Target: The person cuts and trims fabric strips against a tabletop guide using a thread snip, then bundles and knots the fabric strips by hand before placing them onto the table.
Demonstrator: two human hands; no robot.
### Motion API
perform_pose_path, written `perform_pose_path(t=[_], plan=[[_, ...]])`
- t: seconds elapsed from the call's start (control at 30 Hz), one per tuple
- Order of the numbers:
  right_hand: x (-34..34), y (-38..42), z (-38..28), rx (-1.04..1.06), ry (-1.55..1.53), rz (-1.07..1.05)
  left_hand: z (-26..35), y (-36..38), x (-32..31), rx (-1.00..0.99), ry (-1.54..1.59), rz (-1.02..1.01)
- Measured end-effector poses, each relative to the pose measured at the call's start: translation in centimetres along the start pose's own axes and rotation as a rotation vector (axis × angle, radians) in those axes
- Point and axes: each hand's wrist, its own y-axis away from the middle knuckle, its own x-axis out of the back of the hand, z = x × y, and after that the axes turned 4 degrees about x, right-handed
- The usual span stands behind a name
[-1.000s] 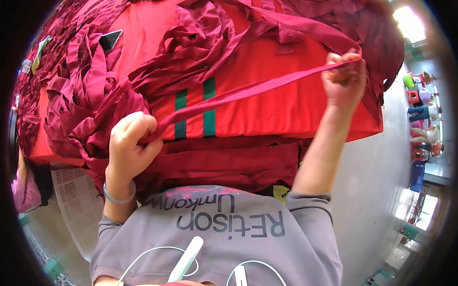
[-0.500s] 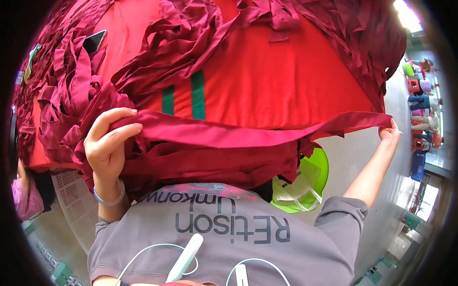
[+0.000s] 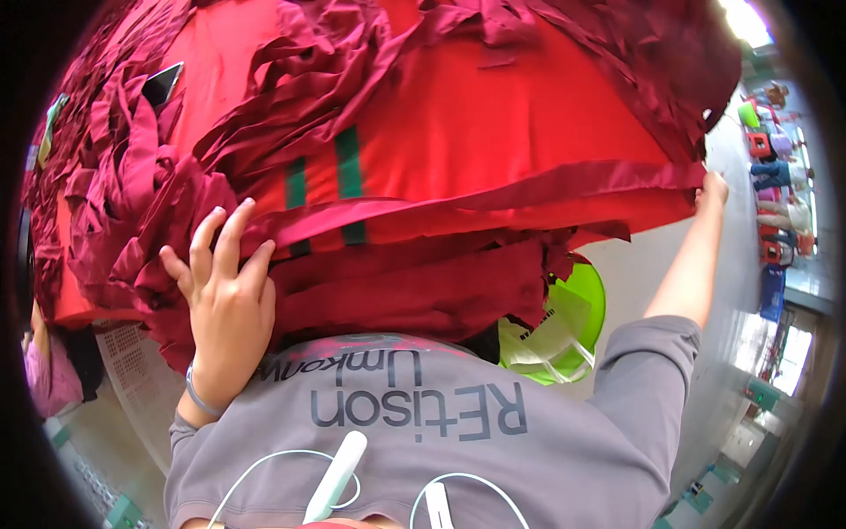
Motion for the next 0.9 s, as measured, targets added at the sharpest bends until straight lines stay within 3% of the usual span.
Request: perform_pose_path(t=[0.03, 0.1, 0.17, 0.23, 0.3, 0.33, 0.37, 0.43, 0.5, 0.6, 0.7, 0.77, 0.9], plan=[[0.0, -1.2, 0.8, 0.079, 0.367, 0.225, 0.3, -0.1, 0.1, -0.02, 0.019, 0.005], [2.2, 8.8, -7.3, -0.005, 0.311, 0.549, 1.1, -0.8, 0.1, -0.123, 0.086, 0.138], [3.6, 11.6, -10.4, 0.011, 0.346, 0.181, 1.2, -1.6, 0.5, -0.222, 0.296, -0.012], [3.3, 12.8, -12.0, -0.029, 0.388, -0.048, 0.8, -2.2, -1.2, -0.176, 0.366, -0.026], [2.8, 12.6, -10.8, -0.02, 0.512, -0.13, 0.3, -2.5, -1.9, -0.214, 0.36, 0.001], [2.4, 11.9, -9.4, 0.072, 0.471, 0.007, 0.1, -2.3, -2.1, -0.187, 0.358, -0.032], [2.3, 11.1, -8.1, 0.064, 0.47, 0.009, 0.0, -2.1, -2.2, -0.157, 0.356, -0.066], [2.4, 10.1, -6.4, -0.078, 0.005, -0.103, 0.0, -1.8, -2.5, -0.162, 0.356, -0.034], [3.3, 9.1, -5.5, -0.13, -0.148, -0.086, 0.0, -1.6, -2.7, -0.106, 0.36, -0.03], [5.8, 9.5, -5.5, -0.348, -0.969, -0.003, 0.0, -1.3, -3.0, -0.113, 0.352, -0.021], [6.2, 9.9, -4.6, -0.395, -1.221, 0.046, -0.1, -1.2, -2.9, -0.12, 0.353, -0.025], [6.0, 10.6, -3.8, -0.363, -1.159, -0.018, -0.1, -1.2, -2.8, -0.124, 0.35, -0.028], [4.0, 10.5, -2.1, -0.307, -1.172, 0.099, -0.1, -1.1, -2.7, -0.123, 0.343, -0.033]])
